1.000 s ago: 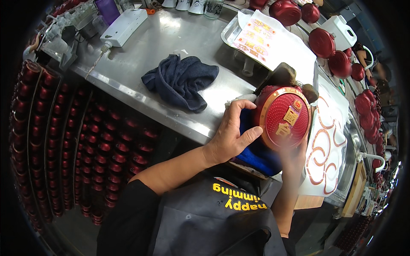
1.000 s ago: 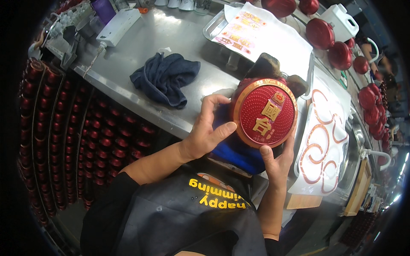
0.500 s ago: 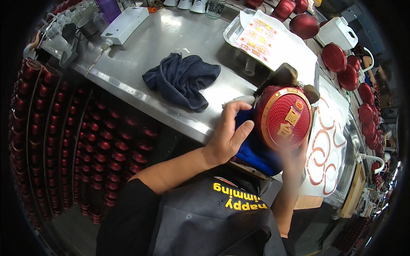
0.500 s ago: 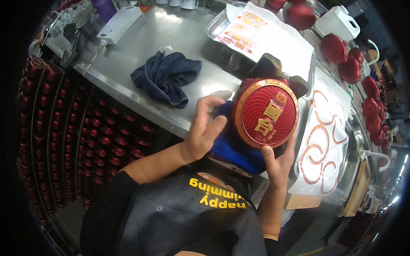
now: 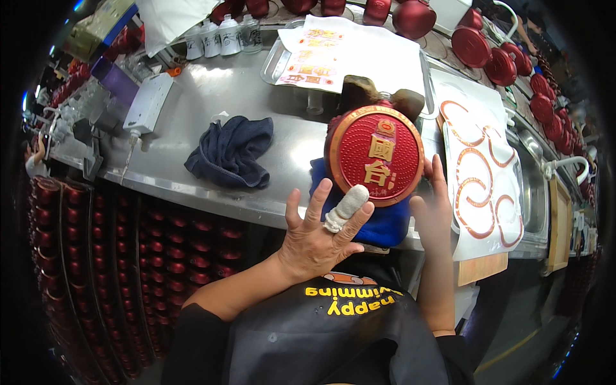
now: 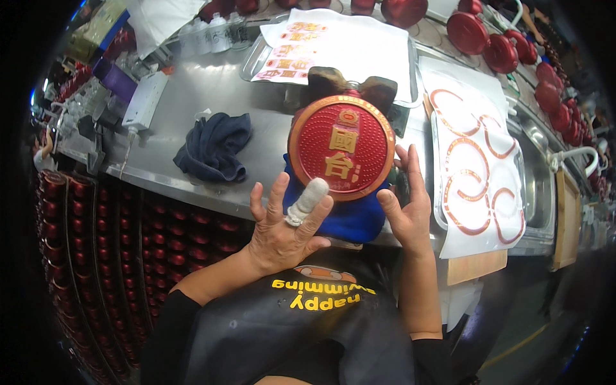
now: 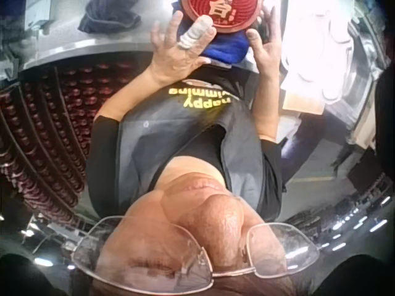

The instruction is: The person applies gold stickers to red spherical ornaments, presses them into place, and wipes the surface with a cloth. They repeat this process for multiple ornaments, placing finished ones on a nearby rack.

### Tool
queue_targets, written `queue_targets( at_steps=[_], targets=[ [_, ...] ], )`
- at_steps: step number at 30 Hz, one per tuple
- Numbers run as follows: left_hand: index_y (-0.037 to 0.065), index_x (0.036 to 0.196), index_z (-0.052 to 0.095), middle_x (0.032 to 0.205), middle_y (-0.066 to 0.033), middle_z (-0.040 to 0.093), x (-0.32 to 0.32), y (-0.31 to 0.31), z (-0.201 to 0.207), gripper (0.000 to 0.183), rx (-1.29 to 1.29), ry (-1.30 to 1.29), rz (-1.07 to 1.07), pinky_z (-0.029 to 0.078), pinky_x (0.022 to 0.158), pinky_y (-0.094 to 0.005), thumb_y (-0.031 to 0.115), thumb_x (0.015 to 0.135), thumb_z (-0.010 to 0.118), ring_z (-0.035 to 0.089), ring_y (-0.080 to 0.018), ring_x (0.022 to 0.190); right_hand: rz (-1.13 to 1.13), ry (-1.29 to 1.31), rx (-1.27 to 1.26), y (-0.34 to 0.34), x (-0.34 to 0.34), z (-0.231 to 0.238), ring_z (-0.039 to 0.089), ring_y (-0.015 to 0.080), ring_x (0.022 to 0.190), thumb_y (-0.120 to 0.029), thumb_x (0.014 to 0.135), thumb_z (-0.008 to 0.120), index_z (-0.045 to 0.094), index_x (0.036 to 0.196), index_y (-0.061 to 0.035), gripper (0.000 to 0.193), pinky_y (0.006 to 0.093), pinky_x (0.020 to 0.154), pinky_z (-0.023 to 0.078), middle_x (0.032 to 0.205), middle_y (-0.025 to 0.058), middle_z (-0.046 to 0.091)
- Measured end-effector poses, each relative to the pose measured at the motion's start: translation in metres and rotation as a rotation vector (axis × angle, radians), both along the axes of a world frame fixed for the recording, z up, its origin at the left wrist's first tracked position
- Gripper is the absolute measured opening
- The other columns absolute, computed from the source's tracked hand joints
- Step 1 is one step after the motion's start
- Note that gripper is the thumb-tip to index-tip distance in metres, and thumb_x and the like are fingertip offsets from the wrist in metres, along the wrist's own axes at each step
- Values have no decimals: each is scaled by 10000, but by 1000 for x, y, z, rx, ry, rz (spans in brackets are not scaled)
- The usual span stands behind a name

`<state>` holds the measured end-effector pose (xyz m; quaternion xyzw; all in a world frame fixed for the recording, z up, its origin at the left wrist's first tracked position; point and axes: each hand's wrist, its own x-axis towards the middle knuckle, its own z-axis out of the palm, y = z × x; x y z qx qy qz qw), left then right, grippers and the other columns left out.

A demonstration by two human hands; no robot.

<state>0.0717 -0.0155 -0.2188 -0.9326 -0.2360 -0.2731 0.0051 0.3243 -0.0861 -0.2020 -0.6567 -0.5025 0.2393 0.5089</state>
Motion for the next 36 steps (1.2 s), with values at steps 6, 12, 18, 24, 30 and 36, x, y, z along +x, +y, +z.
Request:
queue_targets(
  at_steps=[6,12,18,24,30,36],
  targets=[
    [205,1569,449,1604,-83,445,9,4,20,664,113,115,-51,29,1205,-624,566,1014,497,202,-408,1539,-20,-90,93,-9,-3,1,520,332,1349,-398,943,743,312,1576,60,892,415,1120,417,1516,251,484],
    [-60,1595,206,1570,-302,366,20,27,21,855,-282,-240,89,128,1193,-587,455,1024,581,218,-507,1481,66,-176,59,11,-8,-1,436,322,1454,-459,909,773,310,1582,45,959,431,1194,348,1552,246,449],
    [-56,1605,161,1601,-327,283,28,32,11,877,-404,-328,76,138,1210,-563,428,1022,602,243,-512,1483,41,-6,118,18,-10,1,522,358,1356,-352,901,797,357,1528,100,889,433,1146,392,1437,276,526],
    [-86,1594,155,1595,-322,300,28,31,12,873,-439,-333,65,144,1210,-556,416,1029,593,263,-479,1491,66,-161,176,18,-10,-1,509,368,1364,-362,903,793,346,1533,91,896,442,1151,389,1444,267,514],
    [-92,1593,152,1586,-323,321,29,31,13,868,-437,-361,44,156,1210,-536,404,1032,590,294,-455,1488,36,-10,99,17,-13,-2,479,373,1389,-372,885,803,336,1537,85,923,451,1162,375,1470,269,482],
    [-97,1591,153,1585,-316,329,30,31,14,865,-433,-355,50,183,1202,-517,397,1033,591,333,-432,1468,41,-98,84,15,-13,-1,428,318,1441,-428,896,787,311,1564,63,956,426,1198,323,1528,227,458]
  ],
)
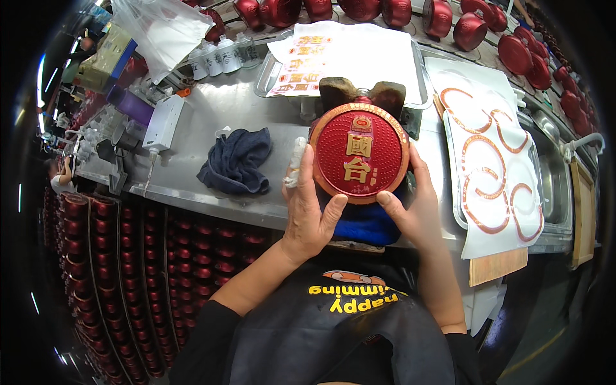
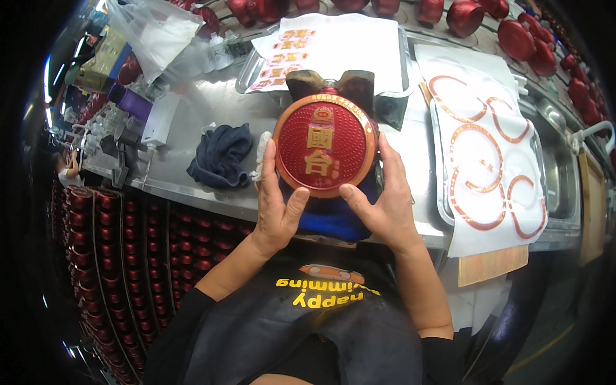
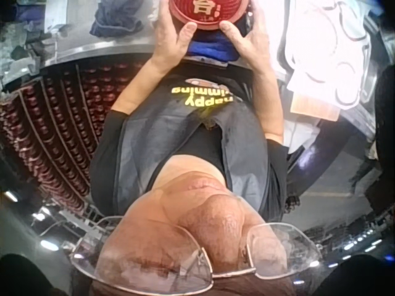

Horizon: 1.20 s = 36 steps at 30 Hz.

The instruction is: The person applies gold stickers to red spherical ornaments, presses them into place, and wipes the surface with a cloth. They repeat this process for multiple ornaments, placing finished ones on a nearby rack.

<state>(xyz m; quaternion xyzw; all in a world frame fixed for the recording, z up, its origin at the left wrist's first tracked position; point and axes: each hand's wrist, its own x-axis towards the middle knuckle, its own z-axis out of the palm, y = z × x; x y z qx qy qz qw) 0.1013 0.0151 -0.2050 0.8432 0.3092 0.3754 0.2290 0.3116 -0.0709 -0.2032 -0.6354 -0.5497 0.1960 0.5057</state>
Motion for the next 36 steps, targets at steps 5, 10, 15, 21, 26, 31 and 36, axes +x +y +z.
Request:
queue_targets(
  at_steps=[5,10,15,21,26,31,36],
  targets=[
    [-98,1591,145,1574,-310,345,0,-1,2,891,-10,-10,-9,206,1188,-514,416,1024,601,362,-418,1445,34,6,34,1,-1,1,414,332,1451,-433,887,789,294,1573,55,977,431,1198,322,1546,238,430],
    [-91,1592,115,1544,-300,379,1,-1,3,975,41,34,3,237,1165,-510,457,987,648,391,-407,1422,-10,-57,2,0,-5,3,417,345,1448,-467,909,762,281,1578,53,975,435,1194,326,1530,256,434],
    [-79,1591,119,1534,-295,384,1,-2,1,996,-8,23,12,245,1160,-502,447,965,688,390,-405,1419,-3,55,48,-1,-1,2,494,372,1367,-327,981,694,372,1516,89,750,440,1155,373,1455,279,495],
    [-84,1576,167,1523,-292,390,1,20,26,908,16,-12,12,263,1152,-482,407,993,661,423,-383,1371,6,209,20,0,5,0,517,342,1351,-304,1032,630,411,1500,86,647,417,1146,378,1425,257,534],
    [48,1190,712,1130,-172,687,30,71,72,290,149,-11,-102,413,1000,-435,257,1012,619,582,-367,1083,-70,50,185,1,3,5,501,363,1337,-295,1040,617,448,1517,24,599,430,1126,392,1450,252,503],
    [88,997,739,892,-161,651,83,104,92,182,198,82,-307,432,927,-469,255,945,689,550,-387,974,-52,-220,193,1,4,10,511,401,1268,-290,1031,617,570,1470,-79,489,456,1087,414,1443,247,487],
    [99,918,729,907,-198,614,107,117,95,212,227,242,-402,439,908,-514,309,893,738,523,-429,997,-63,-258,177,4,8,10,509,412,1266,-283,1026,621,548,1479,-50,515,468,1076,421,1438,248,490]
  ],
)
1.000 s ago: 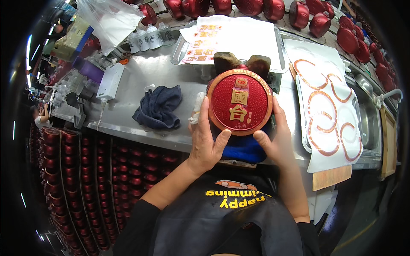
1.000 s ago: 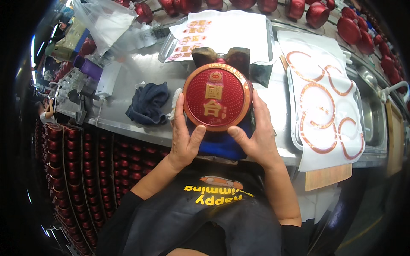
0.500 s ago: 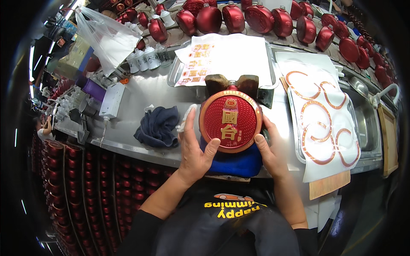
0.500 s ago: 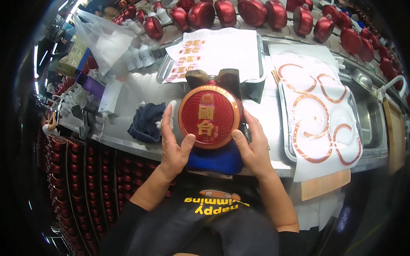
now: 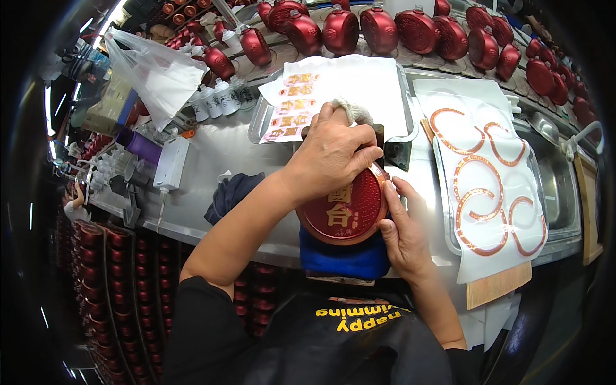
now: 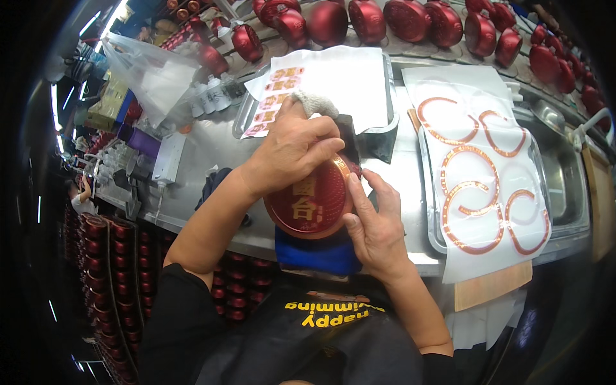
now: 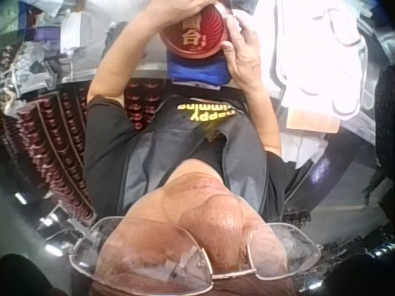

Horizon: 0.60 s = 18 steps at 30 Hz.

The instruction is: The person applies gold stickers to red spherical ornaments, presses them into place, and wipes the surface with a cloth. They repeat this process for multiple ornaments, placing finished ones on a nearby rack.

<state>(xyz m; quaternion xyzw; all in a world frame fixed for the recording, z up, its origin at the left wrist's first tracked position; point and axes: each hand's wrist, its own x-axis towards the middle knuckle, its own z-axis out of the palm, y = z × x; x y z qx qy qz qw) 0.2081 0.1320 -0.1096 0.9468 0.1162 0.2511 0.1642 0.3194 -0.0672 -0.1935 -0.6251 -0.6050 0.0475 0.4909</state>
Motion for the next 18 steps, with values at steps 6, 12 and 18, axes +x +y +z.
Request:
queue_targets(
  at_steps=[6,12,18],
  targets=[
    [84,857,690,929,-230,600,8,-7,10,347,39,161,-21,416,932,-508,413,811,793,504,-432,1049,69,0,17,-6,4,-6,499,417,1290,-279,1028,617,472,1512,0,577,471,1092,411,1454,263,478],
    [53,890,678,1007,-254,598,16,-16,17,452,127,324,73,358,987,-505,480,787,785,488,-425,1101,38,152,-67,-15,9,-11,466,447,1345,-298,983,683,354,1540,78,748,479,1131,380,1487,298,456],
    [49,949,696,1022,-259,600,16,-18,17,479,116,294,73,334,1010,-536,499,803,774,484,-435,1125,-1,181,-81,-30,23,-4,473,462,1370,-85,910,703,372,1531,74,722,470,1126,400,1543,323,416]
  ],
)
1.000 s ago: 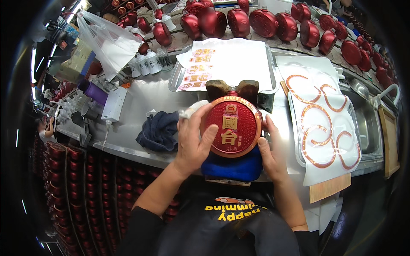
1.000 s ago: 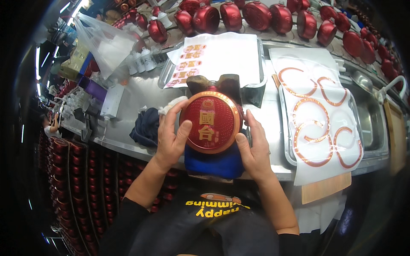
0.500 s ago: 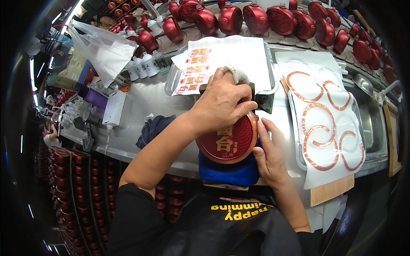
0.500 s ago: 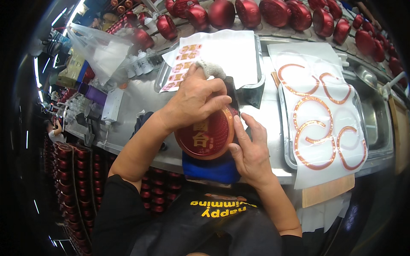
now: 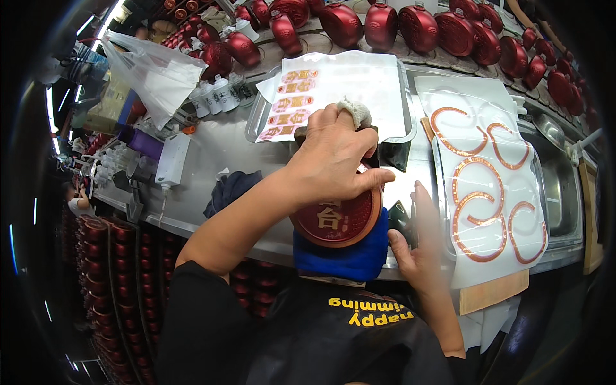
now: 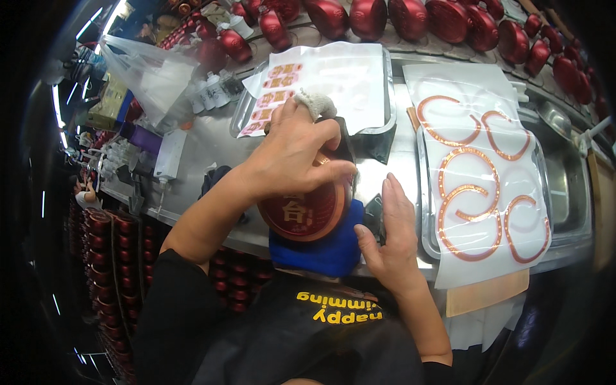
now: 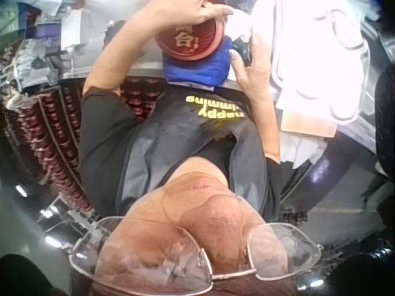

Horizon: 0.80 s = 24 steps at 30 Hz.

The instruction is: The person applies gold stickers to red spherical ornaments, presses them into place, and wipes the surface with a cloth. They repeat this process for multiple ornaments, placing finished ones on a nearby rack.

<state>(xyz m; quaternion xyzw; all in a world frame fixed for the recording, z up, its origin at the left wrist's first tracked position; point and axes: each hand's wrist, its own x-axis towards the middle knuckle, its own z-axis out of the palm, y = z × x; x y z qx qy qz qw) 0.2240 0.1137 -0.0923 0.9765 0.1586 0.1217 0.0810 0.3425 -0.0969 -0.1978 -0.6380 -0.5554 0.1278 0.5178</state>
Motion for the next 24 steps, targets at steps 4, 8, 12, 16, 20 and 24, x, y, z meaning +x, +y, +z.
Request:
queue_targets(
  at_steps=[4,8,12,16,20,24],
  targets=[
    [60,990,702,1039,-250,608,-4,-3,-6,436,11,-72,41,319,1021,-556,465,837,756,481,-437,1133,-78,-135,-53,-9,7,8,609,399,1249,2,918,647,377,1525,61,667,390,961,533,1441,304,539],
    [94,1105,709,1011,-185,662,-26,7,-13,350,-154,-225,58,381,994,-480,389,918,694,569,-377,1023,-110,264,34,-13,14,16,724,236,918,-47,990,609,516,1338,36,369,334,812,558,1057,187,730],
    [111,1366,656,1181,-145,725,-57,5,-28,508,-34,-369,-151,371,1080,-469,479,1051,503,604,-361,1189,-184,180,-11,0,25,29,635,134,770,-70,975,659,586,1183,16,236,281,700,520,858,85,677],
    [95,1419,624,1273,-147,705,-93,12,-37,536,-115,-362,-67,360,1099,-473,469,1074,458,574,-377,1275,-69,344,-68,39,25,55,657,116,783,-93,953,705,652,1125,8,206,269,711,528,888,76,710],
    [40,1429,604,1325,-151,689,-118,4,-54,570,-207,-499,3,366,1095,-478,464,1084,442,551,-383,1324,176,134,-144,104,14,95,714,190,803,-134,929,700,679,1132,-2,243,308,761,559,891,124,737],
    [28,1438,590,1364,-159,668,-135,-13,-78,548,-295,-621,84,375,1099,-462,427,1083,467,559,-404,1314,160,-377,-187,161,2,122,713,234,757,-128,902,698,683,1136,-10,262,347,731,567,847,157,730]
  ],
)
